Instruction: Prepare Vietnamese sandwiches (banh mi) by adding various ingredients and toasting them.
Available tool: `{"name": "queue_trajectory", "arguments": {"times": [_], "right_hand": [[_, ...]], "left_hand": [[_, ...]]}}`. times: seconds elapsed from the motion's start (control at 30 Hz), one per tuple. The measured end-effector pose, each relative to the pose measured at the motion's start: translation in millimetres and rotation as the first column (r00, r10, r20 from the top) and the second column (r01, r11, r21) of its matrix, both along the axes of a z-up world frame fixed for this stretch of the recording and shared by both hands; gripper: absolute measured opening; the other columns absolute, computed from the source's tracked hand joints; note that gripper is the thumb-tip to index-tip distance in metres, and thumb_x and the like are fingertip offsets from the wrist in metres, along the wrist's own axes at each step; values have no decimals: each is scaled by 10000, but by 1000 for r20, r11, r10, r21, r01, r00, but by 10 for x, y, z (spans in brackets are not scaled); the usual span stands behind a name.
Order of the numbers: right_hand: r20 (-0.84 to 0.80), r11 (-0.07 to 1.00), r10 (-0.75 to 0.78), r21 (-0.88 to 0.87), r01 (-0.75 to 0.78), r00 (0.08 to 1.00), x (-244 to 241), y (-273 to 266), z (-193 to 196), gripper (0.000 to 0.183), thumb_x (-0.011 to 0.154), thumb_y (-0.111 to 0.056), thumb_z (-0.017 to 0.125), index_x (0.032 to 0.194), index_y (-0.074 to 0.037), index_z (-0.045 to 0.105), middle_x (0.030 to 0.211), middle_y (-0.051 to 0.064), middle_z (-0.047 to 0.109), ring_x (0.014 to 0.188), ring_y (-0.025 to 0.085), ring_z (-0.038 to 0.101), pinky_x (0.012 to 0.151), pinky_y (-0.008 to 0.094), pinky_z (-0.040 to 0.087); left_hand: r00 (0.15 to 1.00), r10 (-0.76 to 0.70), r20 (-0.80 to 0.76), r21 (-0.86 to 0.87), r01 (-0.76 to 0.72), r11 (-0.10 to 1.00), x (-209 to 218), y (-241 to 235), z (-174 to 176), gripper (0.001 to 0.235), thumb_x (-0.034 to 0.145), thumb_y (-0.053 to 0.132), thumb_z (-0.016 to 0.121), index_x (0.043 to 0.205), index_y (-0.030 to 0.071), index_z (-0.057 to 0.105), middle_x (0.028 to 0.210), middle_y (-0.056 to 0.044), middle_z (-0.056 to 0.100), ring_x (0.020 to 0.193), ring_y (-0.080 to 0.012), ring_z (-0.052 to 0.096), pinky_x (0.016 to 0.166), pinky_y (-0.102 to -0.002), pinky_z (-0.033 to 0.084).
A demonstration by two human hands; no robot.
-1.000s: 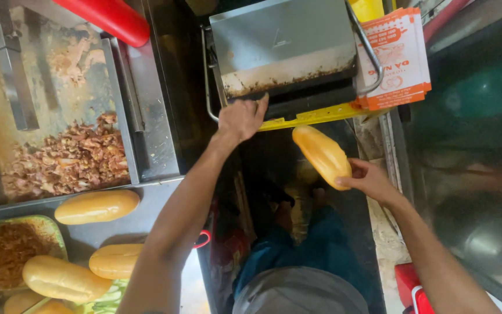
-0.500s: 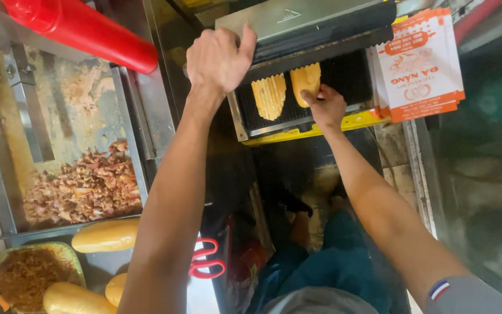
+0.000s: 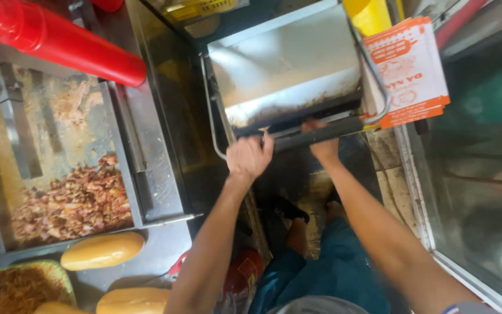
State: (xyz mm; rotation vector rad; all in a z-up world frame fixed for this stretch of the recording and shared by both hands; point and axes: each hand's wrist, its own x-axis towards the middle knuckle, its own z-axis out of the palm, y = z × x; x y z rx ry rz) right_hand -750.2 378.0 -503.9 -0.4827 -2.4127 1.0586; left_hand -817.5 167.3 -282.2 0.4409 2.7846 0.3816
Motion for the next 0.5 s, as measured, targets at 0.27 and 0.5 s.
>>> {"name": "queue_trajectory", "arguments": {"times": [0.27,0.5], "right_hand": [[417,706,277,-700,111,866,794,35,1005,257,948,-226,680,1085,-26,766,864,72,790,685,112,728,588,247,544],[242,821,349,-544,-171,906,260,-212,2704,318,1011,-263,612,1210,-49,736,953,71,799,791,131,733,712,279,566]], "left_hand": [[999,14,35,73,-17,997,26,-25,-272,557,976,542,413,876,165,810,839,-208,740,776,-432,713,732,-537,568],[845,367,390,569,-534,625,-222,172,358,616,980,528,620,681,-4,702,643,-181,728,663,-285,717,667,-351,566]]}}
